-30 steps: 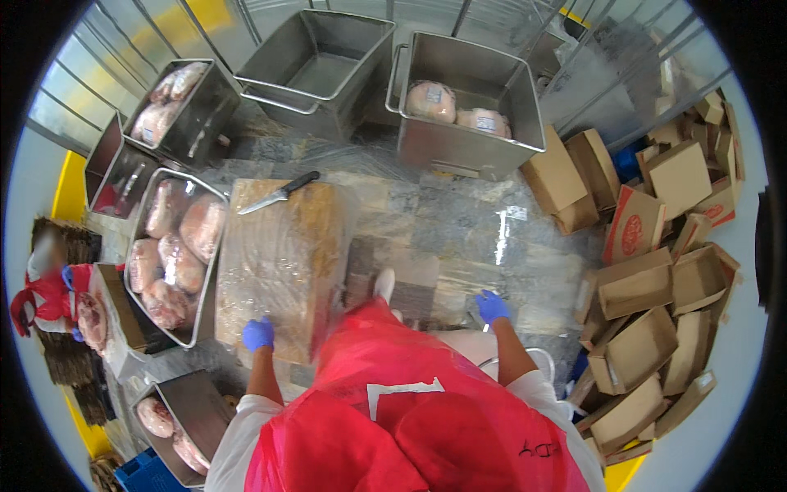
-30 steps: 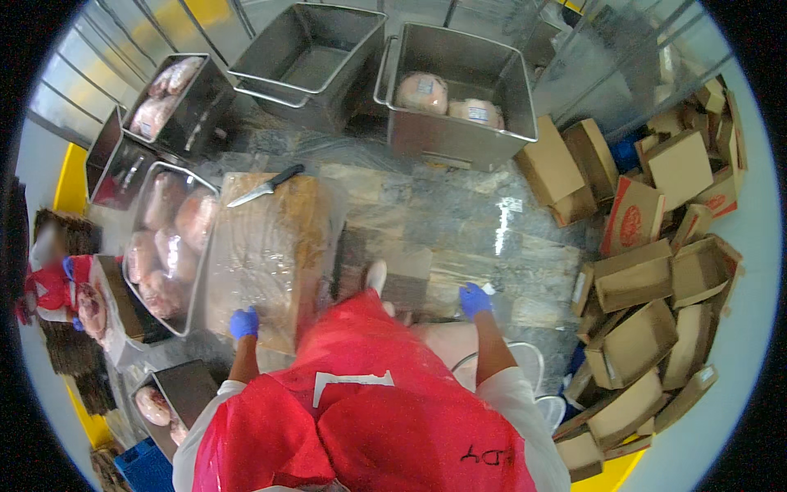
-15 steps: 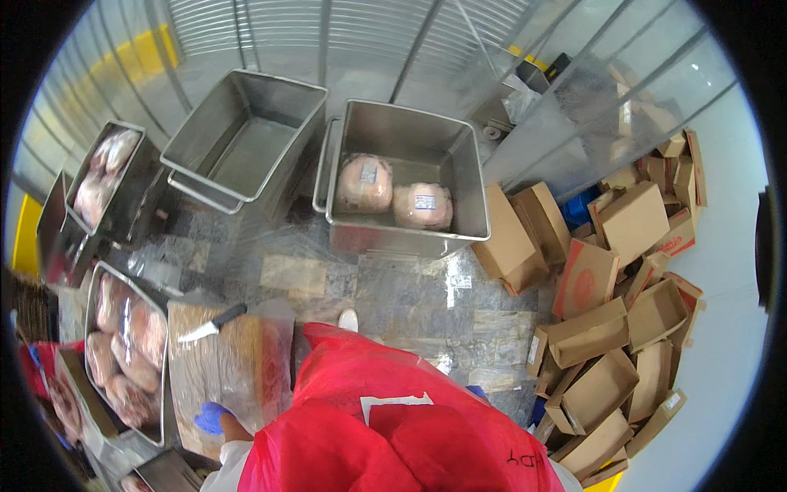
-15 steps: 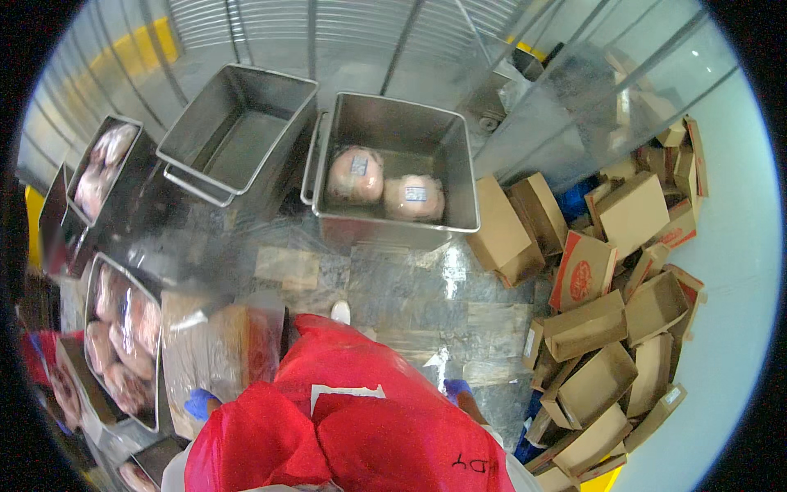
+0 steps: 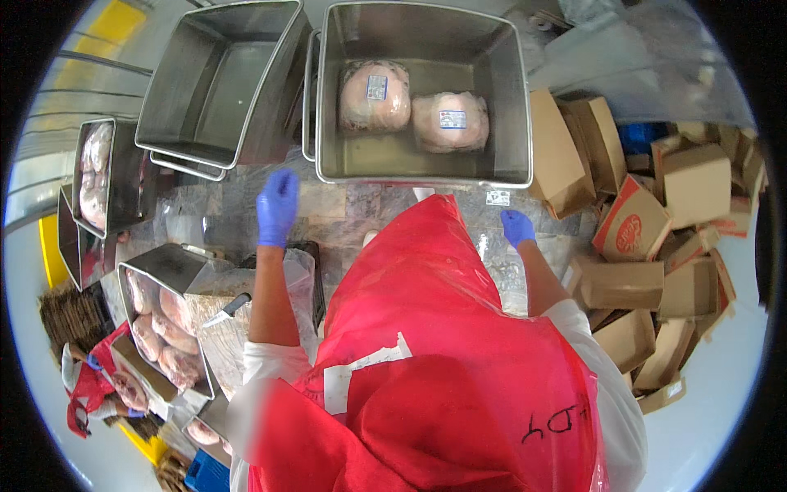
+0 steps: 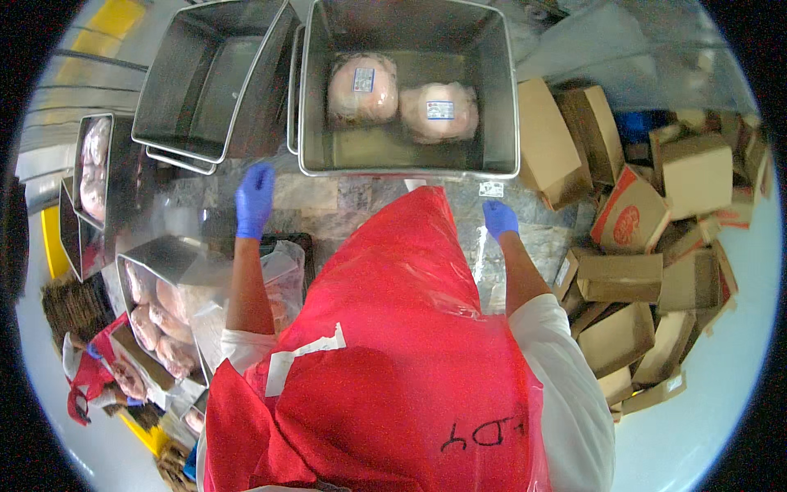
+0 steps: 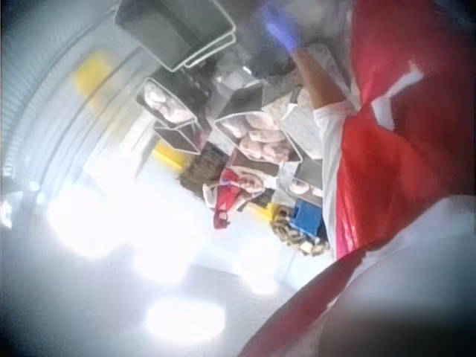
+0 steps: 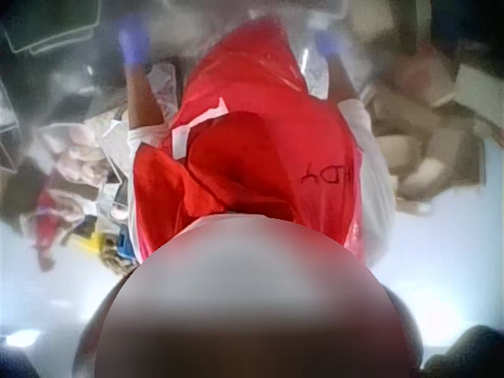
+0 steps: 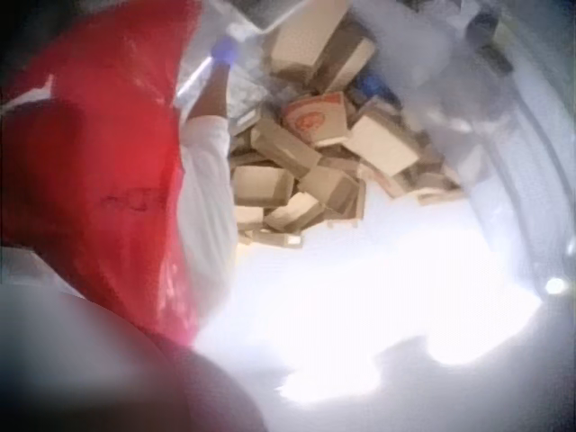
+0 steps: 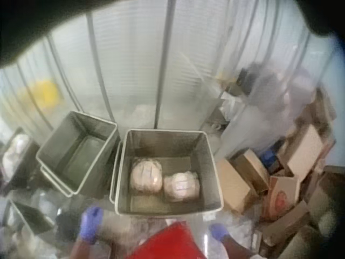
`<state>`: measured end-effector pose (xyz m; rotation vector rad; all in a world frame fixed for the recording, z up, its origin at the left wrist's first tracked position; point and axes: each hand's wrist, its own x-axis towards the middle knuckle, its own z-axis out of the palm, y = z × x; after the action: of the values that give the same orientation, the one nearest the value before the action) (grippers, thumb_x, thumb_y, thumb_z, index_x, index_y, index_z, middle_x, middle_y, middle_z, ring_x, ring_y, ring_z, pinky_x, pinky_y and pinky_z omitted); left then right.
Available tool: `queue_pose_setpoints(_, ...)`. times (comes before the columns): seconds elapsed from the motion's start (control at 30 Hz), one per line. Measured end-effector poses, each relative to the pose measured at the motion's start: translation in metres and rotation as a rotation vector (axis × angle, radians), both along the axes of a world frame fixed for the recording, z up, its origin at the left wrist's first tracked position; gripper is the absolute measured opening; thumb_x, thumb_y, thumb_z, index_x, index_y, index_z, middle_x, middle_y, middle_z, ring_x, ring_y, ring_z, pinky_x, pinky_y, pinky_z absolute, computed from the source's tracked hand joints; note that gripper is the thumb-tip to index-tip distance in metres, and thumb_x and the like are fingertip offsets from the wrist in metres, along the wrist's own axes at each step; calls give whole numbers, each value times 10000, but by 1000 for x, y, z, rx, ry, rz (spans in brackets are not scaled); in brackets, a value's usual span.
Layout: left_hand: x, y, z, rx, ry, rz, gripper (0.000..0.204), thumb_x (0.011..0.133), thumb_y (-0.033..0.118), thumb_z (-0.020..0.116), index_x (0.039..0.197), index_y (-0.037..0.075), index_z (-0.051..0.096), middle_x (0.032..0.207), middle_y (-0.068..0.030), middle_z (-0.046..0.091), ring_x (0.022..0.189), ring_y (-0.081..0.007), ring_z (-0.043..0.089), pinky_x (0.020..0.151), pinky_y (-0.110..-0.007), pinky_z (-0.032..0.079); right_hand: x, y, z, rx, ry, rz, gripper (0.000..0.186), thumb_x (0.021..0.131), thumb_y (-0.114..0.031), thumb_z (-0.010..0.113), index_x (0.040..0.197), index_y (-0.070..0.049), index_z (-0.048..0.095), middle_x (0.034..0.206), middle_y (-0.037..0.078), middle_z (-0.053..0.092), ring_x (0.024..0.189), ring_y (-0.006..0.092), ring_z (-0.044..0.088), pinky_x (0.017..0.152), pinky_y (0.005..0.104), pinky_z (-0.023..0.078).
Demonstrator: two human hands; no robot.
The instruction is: The person trims fat and connective tissue from large cuts of raw meat using a knife on a cutting board. They place trimmed pieces into nearby metal bins and handle vacuum-sealed packages of meat, moving them between bins.
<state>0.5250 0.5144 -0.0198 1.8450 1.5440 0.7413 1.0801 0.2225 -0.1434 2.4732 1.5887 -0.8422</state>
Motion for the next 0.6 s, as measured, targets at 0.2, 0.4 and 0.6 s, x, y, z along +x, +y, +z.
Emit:
queue_pose_setpoints(0.2,89,-37,-44,-468,179,-24,264,953,210,685,1131,15,698,1004,-195,745,906,-251,750,794,-371,566,63,160,-36,28,101,-194,459,1013,-424,477,1123,-37,697,1160,249,676,1083,458,632,957,518,495)
queue_pose_setpoints(0.4,157,-19,-86,-581,201,-117,246,948,208,674,1119,32,702,1012,-202,742,944,-325,744,803,-397,576,132,264,-139,-134,171,-216,453,997,-434,530,1227,-71,675,1219,247,664,1140,436,629,995,499,495)
queue_pose_setpoints(0.6,235,35,-139,-672,231,-164,277,943,253,677,1131,51,700,1025,-203,738,965,-370,723,808,-420,578,179,338,-237,-94,164,-260,695,948,-480,587,1460,-22,481,1438,288,520,1324,446,515,1120,494,415)
